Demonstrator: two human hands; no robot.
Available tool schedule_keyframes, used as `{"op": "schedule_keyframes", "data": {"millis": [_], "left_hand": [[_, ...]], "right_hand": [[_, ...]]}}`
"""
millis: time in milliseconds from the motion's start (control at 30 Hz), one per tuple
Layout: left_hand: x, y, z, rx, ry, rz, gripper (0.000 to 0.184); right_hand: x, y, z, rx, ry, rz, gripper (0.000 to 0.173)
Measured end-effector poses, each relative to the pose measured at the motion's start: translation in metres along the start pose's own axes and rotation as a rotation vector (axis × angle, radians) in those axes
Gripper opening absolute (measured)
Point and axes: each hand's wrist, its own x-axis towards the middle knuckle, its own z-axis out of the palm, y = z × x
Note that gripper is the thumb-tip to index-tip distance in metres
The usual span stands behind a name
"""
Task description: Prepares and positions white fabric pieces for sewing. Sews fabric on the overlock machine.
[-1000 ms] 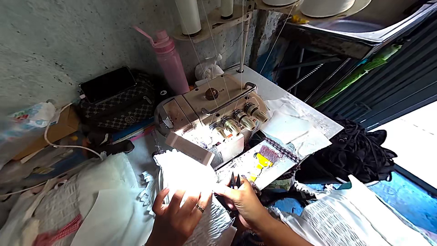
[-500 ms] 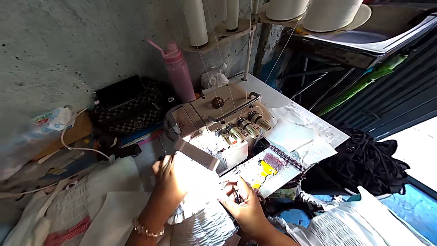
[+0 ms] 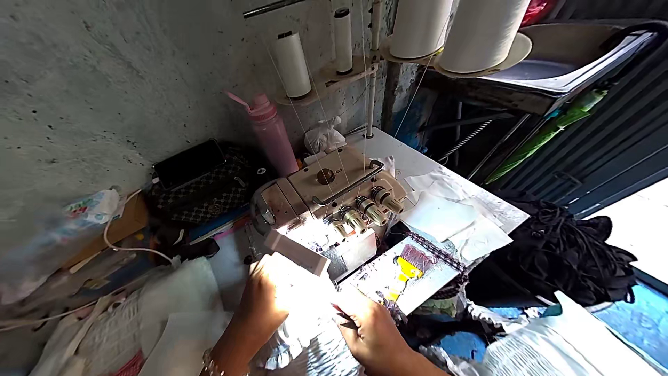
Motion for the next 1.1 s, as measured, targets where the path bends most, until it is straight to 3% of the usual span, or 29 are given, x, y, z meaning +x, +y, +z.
{"op": "schedule_keyframes", "data": {"millis": [67,300,500,667,800,967,1100], "left_hand": [[0.0,0.004,-0.001,0.015,-0.013,0.008,0.02],[0.005,0.001,0.011,0.161,0.044,0.211,0.037],[0.001,-0.005,0.013,0.162,0.009,0.231,0.034],[-0.003,-0.003,0.014,0.271,0.179,0.364,0.036],[-0.004,-0.006,0.013,0.282,0.163,0.443,0.034],[-0.006,0.003,0.012,0.324,0.126,0.419,0.03],[-0.021,0.029,0.013,0.434,0.097,0.285,0.034]], "right_hand": [[0.001,0.0,-0.001,0.032,-0.016,0.024,0.015],[0.001,-0.002,-0.001,0.049,-0.031,0.051,0.018],[0.001,0.001,-0.002,0.128,-0.068,0.094,0.02],[0.002,0.005,-0.001,0.243,-0.087,0.151,0.024],[0.003,0.007,-0.002,0.394,-0.105,0.241,0.026],[0.005,0.007,-0.002,0.497,-0.088,0.257,0.022],[0.004,0.003,-0.005,0.58,-0.07,0.309,0.026]]}}
